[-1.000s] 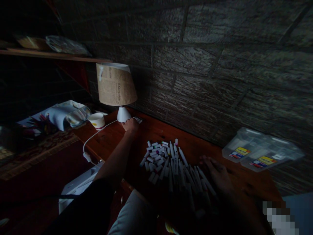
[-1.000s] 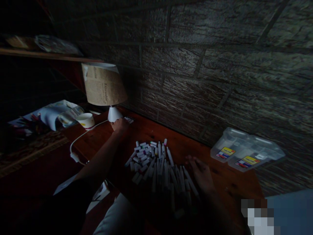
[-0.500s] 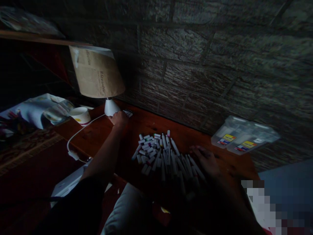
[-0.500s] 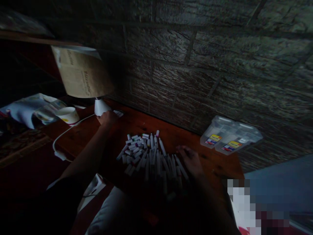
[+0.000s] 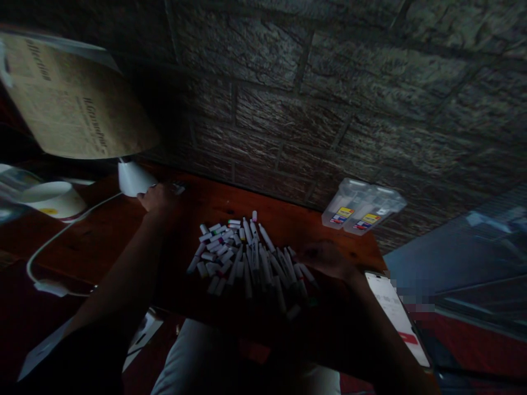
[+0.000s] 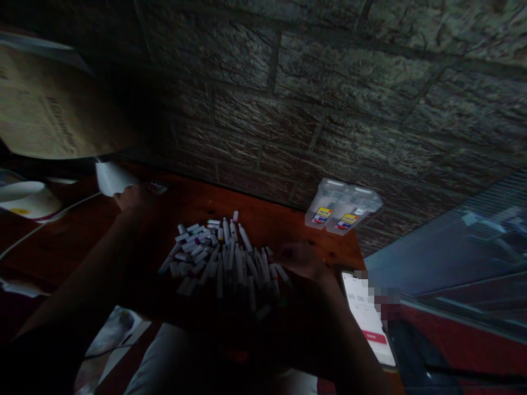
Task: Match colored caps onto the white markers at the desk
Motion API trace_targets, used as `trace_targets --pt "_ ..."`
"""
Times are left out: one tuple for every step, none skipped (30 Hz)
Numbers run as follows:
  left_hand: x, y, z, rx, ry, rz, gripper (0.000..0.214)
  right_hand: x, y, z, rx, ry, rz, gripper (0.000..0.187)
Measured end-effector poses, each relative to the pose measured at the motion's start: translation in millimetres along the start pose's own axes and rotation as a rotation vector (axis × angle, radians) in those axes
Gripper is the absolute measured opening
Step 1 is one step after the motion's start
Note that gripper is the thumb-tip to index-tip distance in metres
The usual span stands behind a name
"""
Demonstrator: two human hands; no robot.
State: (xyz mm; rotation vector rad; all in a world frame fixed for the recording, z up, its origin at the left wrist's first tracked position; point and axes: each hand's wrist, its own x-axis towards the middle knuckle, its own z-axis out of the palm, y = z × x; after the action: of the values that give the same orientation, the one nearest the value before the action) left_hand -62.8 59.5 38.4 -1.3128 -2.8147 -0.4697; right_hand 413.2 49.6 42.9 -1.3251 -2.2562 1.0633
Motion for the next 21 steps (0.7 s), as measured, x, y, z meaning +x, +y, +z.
trace_targets --pt "-1.9 2.7 -1.4 0.027 -0.003 -0.032 0.042 0.7 -0.5 1.7 0.000 0.008 -0.010 0.030" --pt "-4.0 5.8 -3.0 0.051 -0.005 -0.055 0.042 1.3 -1.5 3.1 -0.003 0.017 -0.017 0.030" --pt "-6.0 8.7 -4.6 0.072 -0.004 -0.079 0.042 1.9 -2.7 4.1 -0.006 0.023 -0.018 0.030" --pt "-7.7 11.1 -6.0 0.080 -0.012 -0.062 0.042 2.3 -3.9 4.5 -0.009 0.021 -0.013 0.030" --pt "-8.8 12.8 -6.9 0.083 -0.018 -0.049 0.042 2.7 -4.9 4.3 -0.015 0.009 -0.002 0.030" --pt "-9.1 13.6 -7.4 0.084 -0.025 -0.041 0.041 3.1 -5.4 3.4 -0.022 -0.007 0.012 0.031" --pt "-8.8 13.5 -7.3 0.085 -0.034 -0.041 0.041 3.4 -5.3 2.1 -0.030 -0.020 0.025 0.032" --pt "-7.9 12.6 -6.8 0.083 -0.042 -0.049 0.041 3.9 -4.7 0.6 -0.034 -0.027 0.035 0.034" --pt "-6.7 11.2 -6.1 0.079 -0.048 -0.066 0.041 4.4 -3.5 -1.0 -0.032 -0.027 0.042 0.036" --pt "-5.5 9.5 -5.4 0.073 -0.049 -0.081 0.041 5.0 -2.0 -2.5 -0.018 -0.027 0.048 0.037" --pt "-4.5 8.0 -4.9 0.068 -0.051 -0.092 0.041 5.5 -0.5 -3.7 0.015 -0.025 0.050 0.039" --pt "-4.0 6.8 -4.7 0.064 -0.054 -0.101 0.040 6.1 0.8 -4.4 0.067 -0.024 0.048 0.039" --pt "-3.9 6.1 -4.7 0.060 -0.056 -0.109 0.040 6.5 1.6 -4.7 0.138 -0.018 0.042 0.040" --pt "-4.3 5.9 -5.1 0.059 -0.059 -0.115 0.040 6.8 1.7 -4.4 0.221 -0.007 0.036 0.040" --pt "-5.1 6.2 -5.8 0.056 -0.058 -0.120 0.041 6.9 1.0 -3.7 0.307 0.014 0.033 0.039" --pt "-6.0 7.0 -6.5 0.052 -0.057 -0.124 0.041 7.0 -0.3 -2.5 0.389 0.046 0.032 0.038" --pt "-7.0 7.9 -7.2 0.048 -0.055 -0.129 0.042 7.0 -2.1 -0.9 0.462 0.087 0.038 0.038" --pt "-7.8 8.9 -7.8 0.045 -0.054 -0.130 0.042 7.2 -4.1 0.9 0.527 0.127 0.053 0.037" --pt "-8.2 9.6 -8.1 0.045 -0.055 -0.128 0.042 7.4 -6.1 2.8 0.583 0.162 0.069 0.038" --pt "-8.2 9.9 -8.1 0.046 -0.059 -0.126 0.042 7.9 -7.6 4.8 0.634 0.184 0.082 0.038" --pt "-7.7 9.7 -7.7 0.049 -0.061 -0.122 0.041 8.5 -8.7 6.7 0.680 0.193 0.087 0.039"
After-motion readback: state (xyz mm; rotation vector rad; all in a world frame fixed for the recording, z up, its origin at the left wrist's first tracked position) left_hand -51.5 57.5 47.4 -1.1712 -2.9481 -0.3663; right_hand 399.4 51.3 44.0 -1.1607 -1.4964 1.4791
